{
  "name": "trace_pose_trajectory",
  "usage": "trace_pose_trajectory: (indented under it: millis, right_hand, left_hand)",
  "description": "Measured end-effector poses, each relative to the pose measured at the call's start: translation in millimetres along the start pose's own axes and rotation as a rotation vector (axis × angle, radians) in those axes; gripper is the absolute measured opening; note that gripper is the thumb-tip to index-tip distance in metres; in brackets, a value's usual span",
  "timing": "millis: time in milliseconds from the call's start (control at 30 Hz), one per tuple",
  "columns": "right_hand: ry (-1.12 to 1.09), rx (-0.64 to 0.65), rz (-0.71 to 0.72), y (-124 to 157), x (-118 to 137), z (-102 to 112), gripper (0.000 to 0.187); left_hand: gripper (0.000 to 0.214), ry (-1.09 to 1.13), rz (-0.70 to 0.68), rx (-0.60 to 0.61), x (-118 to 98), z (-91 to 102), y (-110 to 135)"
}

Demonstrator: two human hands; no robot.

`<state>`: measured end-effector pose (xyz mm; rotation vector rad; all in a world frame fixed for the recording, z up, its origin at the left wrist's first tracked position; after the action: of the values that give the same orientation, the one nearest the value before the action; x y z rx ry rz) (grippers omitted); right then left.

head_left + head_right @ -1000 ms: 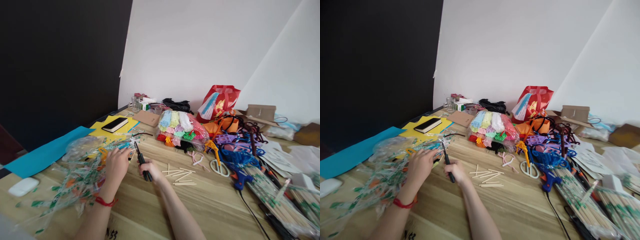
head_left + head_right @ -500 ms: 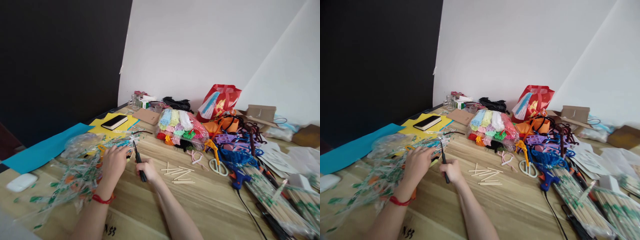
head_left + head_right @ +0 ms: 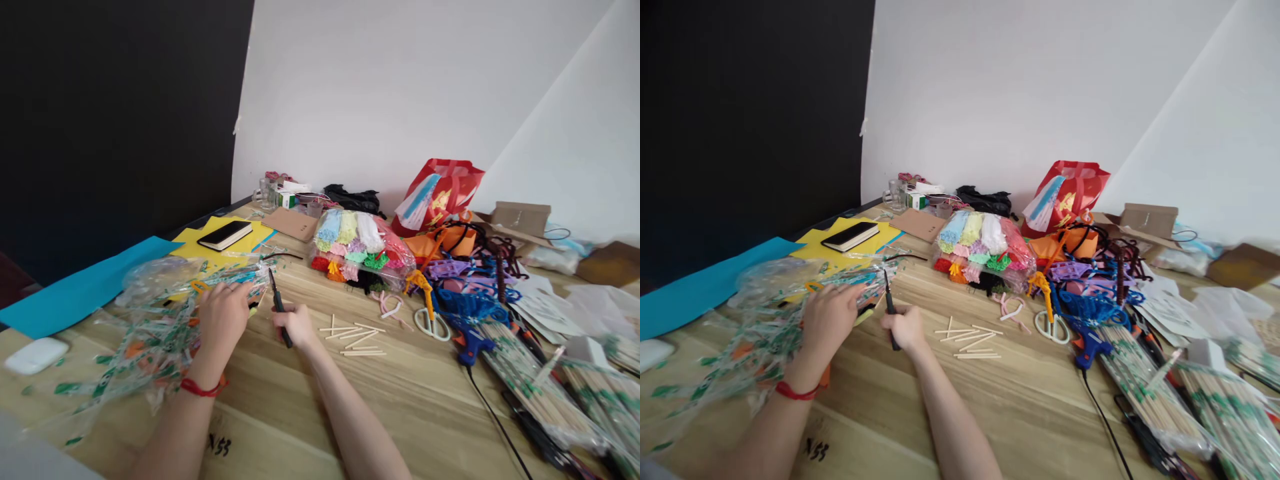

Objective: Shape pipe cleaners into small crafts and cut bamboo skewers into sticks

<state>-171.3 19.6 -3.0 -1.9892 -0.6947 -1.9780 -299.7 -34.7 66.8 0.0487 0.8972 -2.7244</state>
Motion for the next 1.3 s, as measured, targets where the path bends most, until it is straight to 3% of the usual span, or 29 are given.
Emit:
trace_pose_trajectory:
  millis: [200,467,667,867,1000,1200,1300]
  right_hand:
    - [-0.292,0.192,0.098,9,21,5,0.028]
    - [-0.47,0.129,0.006,7,20,18,0.035]
    - [-0.343,0.078,0.078,8,30,28,0.031]
    - [0.124,-0.02,0.319,34,78,53,0.034]
    - [0.272,-0.11,0.275,67,74,92,0.041]
    - [0.849,-0.52,0.06,132,8,197,0.039]
    - [1.079,-0.676,-0.109,163,-24,239,0.049]
  left_hand:
    - [0.028,0.238,0.056,-0.17,0,10.9,-2]
    - [0.024,0.384,-0.005,-0.294,-10,20.5,2]
    - [0.023,0.408,-0.044,-0.318,-12,15.4,1]
    - [0.033,0.448,-0.121,-0.156,-22,-6.8,5]
    - [0.043,0.481,-0.187,0.018,-31,-24.6,11]
    - [0.04,0.432,-0.169,0.118,-48,-32.5,18]
    - [0.036,0.438,-0.185,0.197,-59,-33.6,22]
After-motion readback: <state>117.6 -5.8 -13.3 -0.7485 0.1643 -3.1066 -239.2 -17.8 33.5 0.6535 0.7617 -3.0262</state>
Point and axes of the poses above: each hand's wrist, its own y-axis away from the middle knuckle, its own z-axis out of the back of the hand, x = y × z, the point moved 4 cm from there along -y, towards the middle knuckle, and after that the axes turned 6 degrees about z, right-handed, at the moved point
